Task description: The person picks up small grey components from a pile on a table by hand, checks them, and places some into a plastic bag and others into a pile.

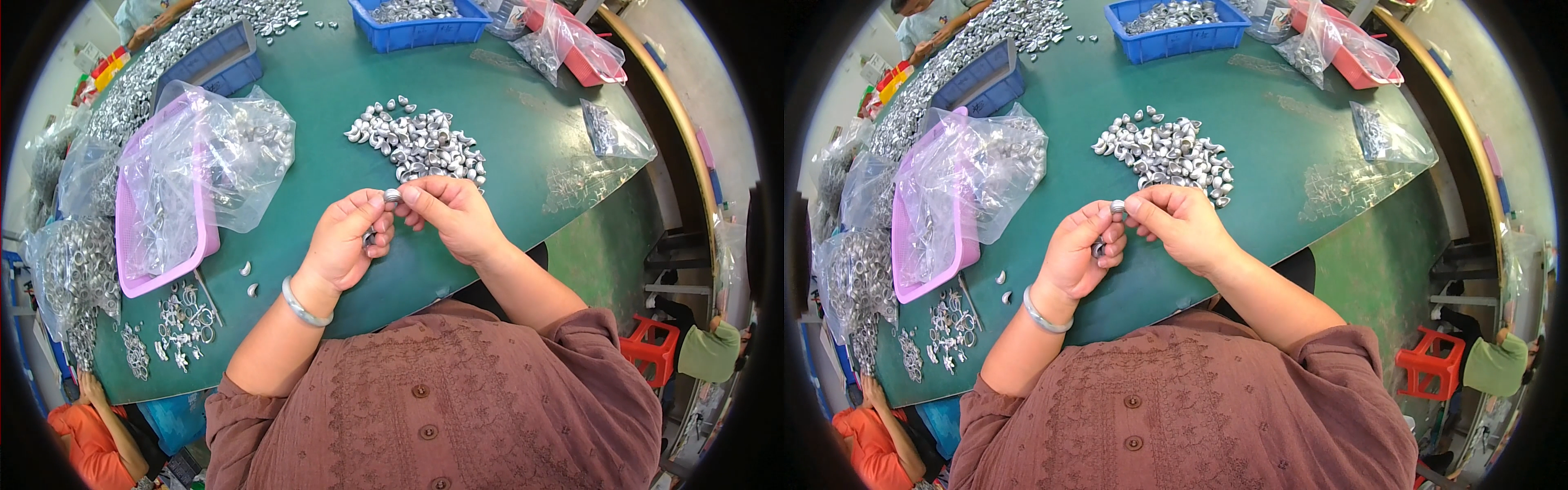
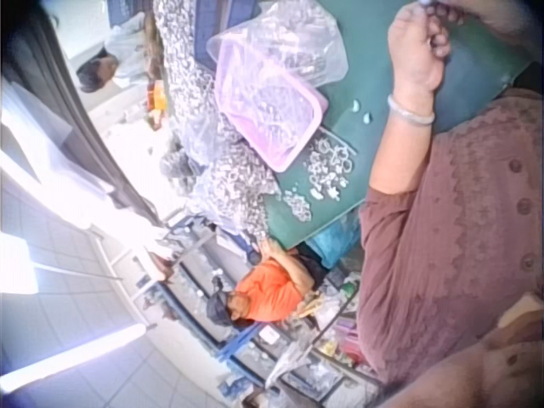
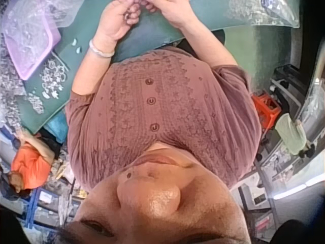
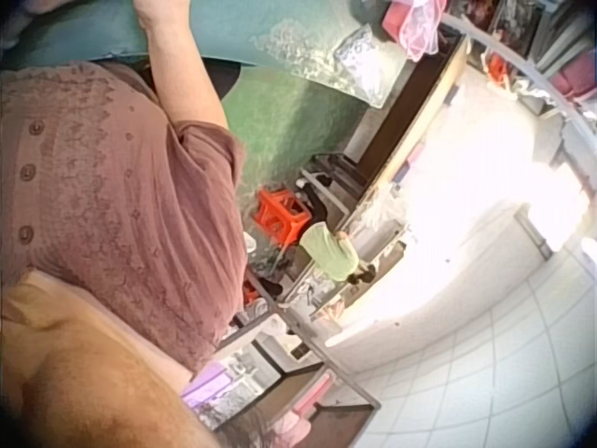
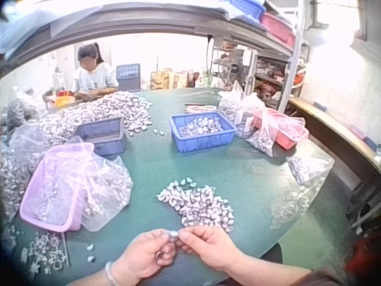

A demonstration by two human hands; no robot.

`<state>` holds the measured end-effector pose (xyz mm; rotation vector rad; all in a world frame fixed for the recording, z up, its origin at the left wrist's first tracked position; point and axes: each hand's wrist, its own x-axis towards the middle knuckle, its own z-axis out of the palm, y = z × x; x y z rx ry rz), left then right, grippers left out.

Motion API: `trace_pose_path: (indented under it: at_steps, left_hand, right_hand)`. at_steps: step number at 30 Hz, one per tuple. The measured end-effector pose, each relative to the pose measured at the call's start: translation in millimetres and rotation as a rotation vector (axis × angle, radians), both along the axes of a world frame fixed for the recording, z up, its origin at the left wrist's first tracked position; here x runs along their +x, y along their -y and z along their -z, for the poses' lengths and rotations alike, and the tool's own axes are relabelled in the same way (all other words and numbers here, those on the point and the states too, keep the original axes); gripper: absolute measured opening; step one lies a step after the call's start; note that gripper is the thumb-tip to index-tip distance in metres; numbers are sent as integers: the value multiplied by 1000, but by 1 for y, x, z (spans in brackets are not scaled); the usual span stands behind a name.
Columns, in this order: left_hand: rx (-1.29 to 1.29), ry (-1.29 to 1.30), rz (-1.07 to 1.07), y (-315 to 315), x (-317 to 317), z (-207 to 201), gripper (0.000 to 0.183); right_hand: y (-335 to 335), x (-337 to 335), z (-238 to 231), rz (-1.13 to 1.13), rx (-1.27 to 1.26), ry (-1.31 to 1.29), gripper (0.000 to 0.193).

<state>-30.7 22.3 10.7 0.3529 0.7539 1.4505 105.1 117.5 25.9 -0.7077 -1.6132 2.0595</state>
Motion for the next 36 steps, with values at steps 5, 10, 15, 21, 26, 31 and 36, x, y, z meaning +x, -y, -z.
trace_pose_path:
  at_steps: [5,10,15,21,26,31,36]
  left_hand:
    - [27,-231,-72,2,4,1,15]
    - [53,-281,-126,3,7,0,14]
    - [78,-274,-147,4,7,-2,14]
    - [88,-303,-165,3,9,-4,13]
    - [119,-311,-172,3,9,-3,14]
    - [135,-335,-181,3,9,-2,16]
    - [151,-341,-190,3,9,-1,16]
  right_hand:
    - [1,-1,-1,7,40,-7,19]
    - [-3,2,-1,-52,11,-31,15]
    - [-2,2,-5,-46,8,-126,14]
    - [-4,2,3,-16,196,-151,15]
    - [-7,4,6,54,617,-138,17]
    - [-7,3,1,97,851,-161,18]
    - [-6,3,-1,103,885,-153,19]
